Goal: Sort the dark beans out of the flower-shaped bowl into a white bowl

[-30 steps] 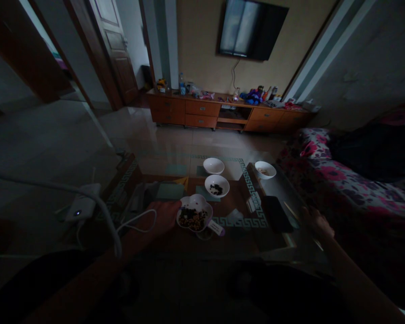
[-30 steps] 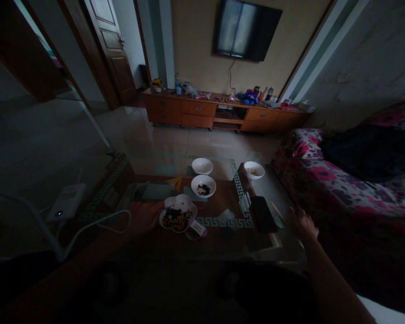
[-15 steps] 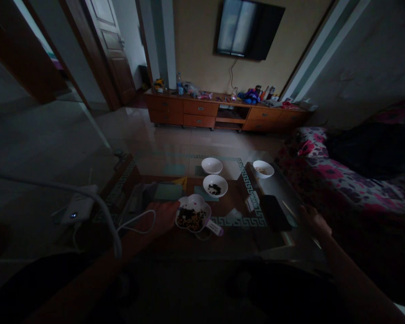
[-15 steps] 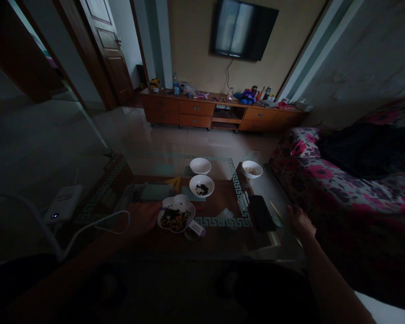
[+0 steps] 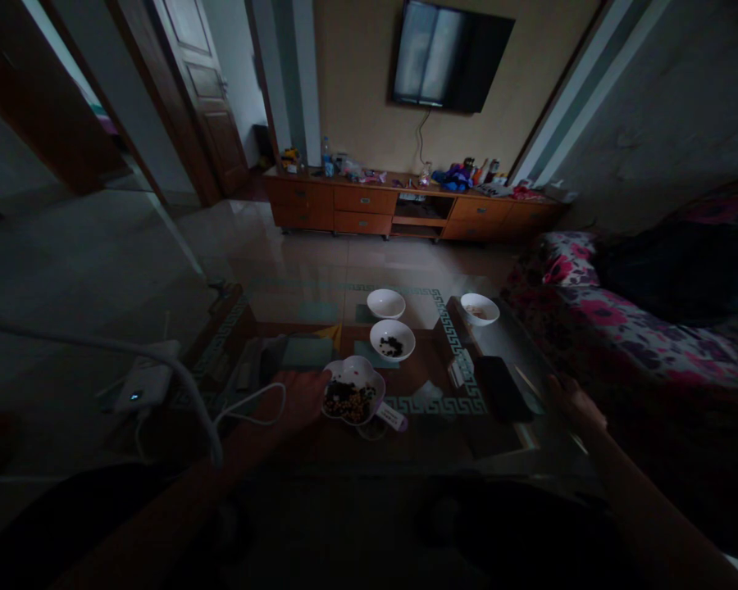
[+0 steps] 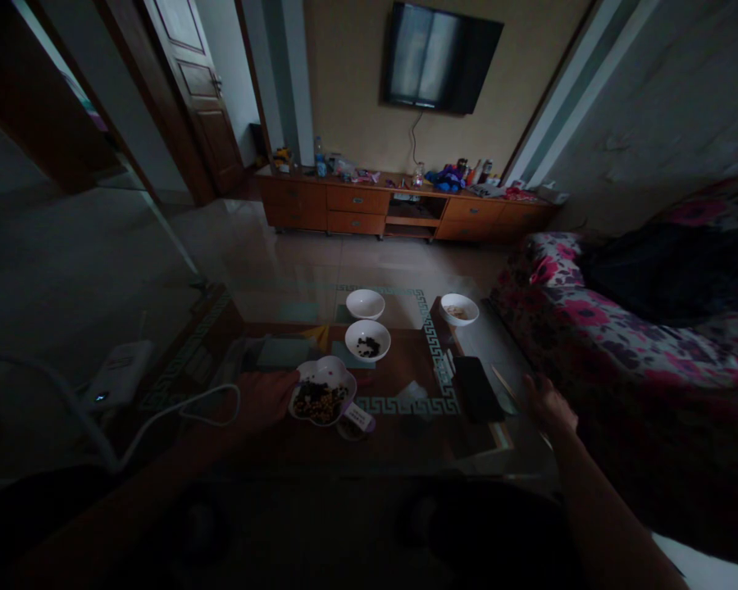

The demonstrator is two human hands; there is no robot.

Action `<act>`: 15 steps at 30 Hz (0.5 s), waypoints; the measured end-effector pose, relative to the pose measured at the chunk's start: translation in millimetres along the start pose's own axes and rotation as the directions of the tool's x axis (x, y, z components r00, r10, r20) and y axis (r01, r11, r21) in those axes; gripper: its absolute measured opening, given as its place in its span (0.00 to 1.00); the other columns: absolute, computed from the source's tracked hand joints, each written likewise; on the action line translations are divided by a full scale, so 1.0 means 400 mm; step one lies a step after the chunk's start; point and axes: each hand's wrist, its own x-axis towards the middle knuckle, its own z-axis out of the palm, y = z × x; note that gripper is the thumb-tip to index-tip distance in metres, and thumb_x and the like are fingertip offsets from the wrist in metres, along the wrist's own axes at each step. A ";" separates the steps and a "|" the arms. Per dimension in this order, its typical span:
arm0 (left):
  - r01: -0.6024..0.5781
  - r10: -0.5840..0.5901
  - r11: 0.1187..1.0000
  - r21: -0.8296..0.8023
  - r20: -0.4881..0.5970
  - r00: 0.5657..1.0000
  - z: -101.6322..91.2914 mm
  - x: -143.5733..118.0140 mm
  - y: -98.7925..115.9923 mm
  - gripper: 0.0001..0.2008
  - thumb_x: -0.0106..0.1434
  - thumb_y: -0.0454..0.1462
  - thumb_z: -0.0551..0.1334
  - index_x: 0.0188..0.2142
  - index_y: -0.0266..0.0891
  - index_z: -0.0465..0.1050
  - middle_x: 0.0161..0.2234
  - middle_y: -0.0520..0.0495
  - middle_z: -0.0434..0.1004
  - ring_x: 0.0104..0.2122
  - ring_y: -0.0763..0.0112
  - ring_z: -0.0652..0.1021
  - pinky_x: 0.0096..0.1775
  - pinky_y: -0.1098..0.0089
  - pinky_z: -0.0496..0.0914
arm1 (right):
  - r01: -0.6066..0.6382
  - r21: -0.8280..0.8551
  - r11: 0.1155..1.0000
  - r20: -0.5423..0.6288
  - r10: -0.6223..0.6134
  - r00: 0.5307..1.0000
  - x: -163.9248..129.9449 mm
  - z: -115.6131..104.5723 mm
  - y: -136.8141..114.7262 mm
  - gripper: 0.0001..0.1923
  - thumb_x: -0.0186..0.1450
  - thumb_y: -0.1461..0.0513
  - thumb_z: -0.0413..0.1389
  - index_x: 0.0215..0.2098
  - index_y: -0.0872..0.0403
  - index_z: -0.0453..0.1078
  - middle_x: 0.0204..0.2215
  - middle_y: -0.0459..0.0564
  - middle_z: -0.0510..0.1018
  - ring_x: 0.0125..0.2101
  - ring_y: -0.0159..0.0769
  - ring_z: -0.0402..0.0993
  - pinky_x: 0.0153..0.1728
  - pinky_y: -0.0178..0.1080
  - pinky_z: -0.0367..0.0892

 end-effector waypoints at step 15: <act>0.028 -0.029 1.000 -0.013 -0.026 0.999 0.019 0.011 -0.005 0.13 0.76 0.37 0.53 0.52 0.42 0.74 0.44 0.44 0.82 0.41 0.43 0.83 0.38 0.50 0.76 | -0.041 0.015 0.999 0.068 0.040 0.997 -0.021 -0.024 -0.023 0.48 0.72 0.36 0.33 0.74 0.57 0.60 0.62 0.72 0.74 0.61 0.67 0.73 0.57 0.63 0.70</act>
